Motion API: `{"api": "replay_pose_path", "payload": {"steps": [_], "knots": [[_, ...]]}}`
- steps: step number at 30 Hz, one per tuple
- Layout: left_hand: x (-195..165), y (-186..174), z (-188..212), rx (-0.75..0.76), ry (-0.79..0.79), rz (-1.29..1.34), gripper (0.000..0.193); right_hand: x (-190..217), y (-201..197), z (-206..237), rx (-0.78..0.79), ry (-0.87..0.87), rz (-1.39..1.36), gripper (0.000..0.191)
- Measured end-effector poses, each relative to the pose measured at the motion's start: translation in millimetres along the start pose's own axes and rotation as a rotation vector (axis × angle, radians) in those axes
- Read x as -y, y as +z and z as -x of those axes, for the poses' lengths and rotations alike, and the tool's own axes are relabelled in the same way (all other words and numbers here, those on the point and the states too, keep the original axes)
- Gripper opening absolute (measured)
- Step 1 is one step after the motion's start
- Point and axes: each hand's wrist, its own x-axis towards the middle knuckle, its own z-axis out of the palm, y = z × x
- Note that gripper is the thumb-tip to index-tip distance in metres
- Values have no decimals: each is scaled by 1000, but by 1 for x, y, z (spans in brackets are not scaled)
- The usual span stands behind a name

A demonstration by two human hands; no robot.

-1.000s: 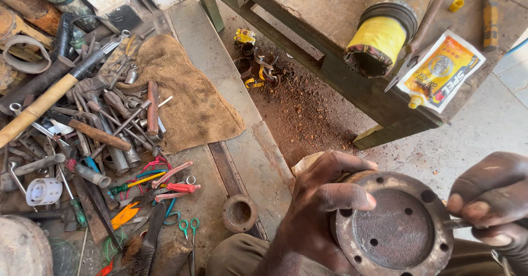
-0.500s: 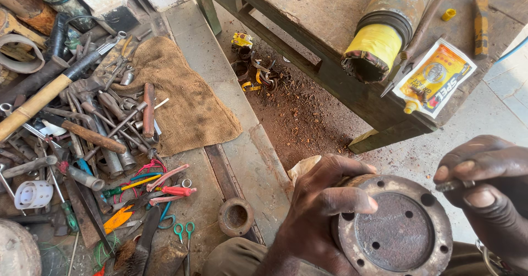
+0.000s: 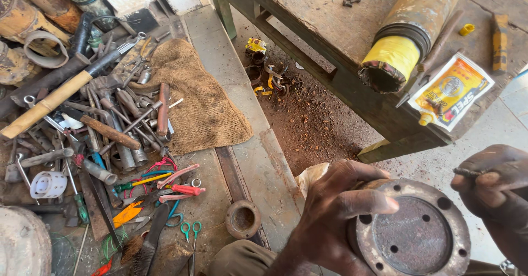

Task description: The person is repairing a mechanical part, likely a pump component, in a workshop. They use a hammer and a small metal tool to adjust and secure a circular metal piece onto a cylindrical housing.

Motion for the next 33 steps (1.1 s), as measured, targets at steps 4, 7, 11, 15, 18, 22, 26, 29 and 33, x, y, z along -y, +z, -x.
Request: {"api": "replay_pose_path", "payload": {"steps": [4, 7, 11, 15, 18, 22, 26, 29, 33], "knots": [[-2, 1, 4, 10, -12, -31, 82, 2, 0, -5, 57, -51, 217, 19], [-1, 2, 6, 11, -22, -63, 88, 20, 20, -18, 3, 39, 399, 28], [0, 3, 7, 8, -14, -62, 97, 49, 74, -44, -255, 446, 573, 44], [-4, 7, 5, -8, -2, -72, 105, 83, 131, -30, 131, -131, 824, 67], [-7, 10, 2, -33, 19, -64, 104, 84, 148, -32, 61, -219, 1001, 60], [-9, 12, -2, -61, 42, -54, 98, 82, 136, -37, 147, -268, 989, 59], [-7, 17, -3, -92, 79, -42, 94, 74, 123, -34, 178, -268, 989, 54], [4, 22, -3, -45, 78, -120, 87, 67, 109, -29, 216, -312, 1006, 54], [7, 25, 9, 6, 73, -156, 77, 45, 84, -20, 229, -366, 955, 51]]}}
